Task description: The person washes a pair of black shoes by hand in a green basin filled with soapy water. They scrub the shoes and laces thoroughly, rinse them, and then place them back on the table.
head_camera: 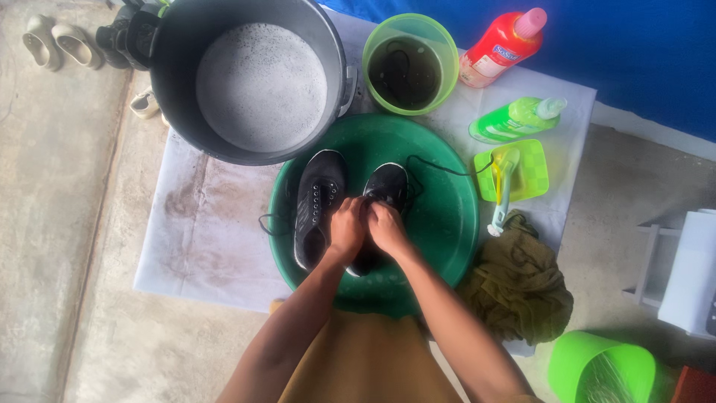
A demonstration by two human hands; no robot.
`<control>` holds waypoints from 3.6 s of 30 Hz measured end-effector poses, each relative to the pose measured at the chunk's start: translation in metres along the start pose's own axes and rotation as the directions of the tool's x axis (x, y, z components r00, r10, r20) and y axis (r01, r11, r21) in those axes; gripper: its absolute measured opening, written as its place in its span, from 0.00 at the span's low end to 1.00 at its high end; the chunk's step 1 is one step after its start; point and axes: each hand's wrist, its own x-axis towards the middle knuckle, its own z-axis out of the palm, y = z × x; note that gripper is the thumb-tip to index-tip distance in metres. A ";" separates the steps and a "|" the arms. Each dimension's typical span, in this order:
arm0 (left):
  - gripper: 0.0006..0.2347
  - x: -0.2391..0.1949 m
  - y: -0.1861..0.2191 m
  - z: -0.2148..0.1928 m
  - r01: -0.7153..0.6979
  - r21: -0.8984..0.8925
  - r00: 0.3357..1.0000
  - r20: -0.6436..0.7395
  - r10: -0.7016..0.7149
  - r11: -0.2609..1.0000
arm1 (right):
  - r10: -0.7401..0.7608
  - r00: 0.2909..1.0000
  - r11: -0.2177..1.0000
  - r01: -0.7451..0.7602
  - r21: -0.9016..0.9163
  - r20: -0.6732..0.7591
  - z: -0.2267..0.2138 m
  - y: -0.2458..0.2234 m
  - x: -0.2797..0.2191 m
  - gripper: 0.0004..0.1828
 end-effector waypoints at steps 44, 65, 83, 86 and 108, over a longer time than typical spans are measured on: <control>0.07 -0.005 -0.010 0.016 0.105 0.009 0.990 -0.097 -0.104 0.994 | 0.740 0.672 0.374 -0.375 0.848 -0.029 0.056 0.051 -0.001 0.16; 0.10 -0.008 -0.005 0.005 0.078 -0.017 0.997 -0.004 -0.078 0.997 | 0.142 0.974 0.964 -0.176 -0.199 -0.174 0.019 -0.007 0.013 0.08; 0.10 -0.006 -0.012 0.016 0.129 0.063 0.990 0.047 -0.132 0.990 | 0.314 0.932 0.941 -0.331 -0.072 -0.182 0.014 -0.026 -0.010 0.11; 0.12 -0.006 -0.013 0.014 0.112 0.067 0.993 0.036 -0.114 0.991 | 0.305 0.936 0.944 -0.322 -0.074 -0.175 0.014 -0.031 -0.008 0.11; 0.07 -0.004 -0.012 0.021 0.151 0.113 0.988 -0.030 -0.149 0.982 | 0.269 0.947 0.961 -0.275 -0.006 -0.177 -0.027 -0.079 -0.061 0.11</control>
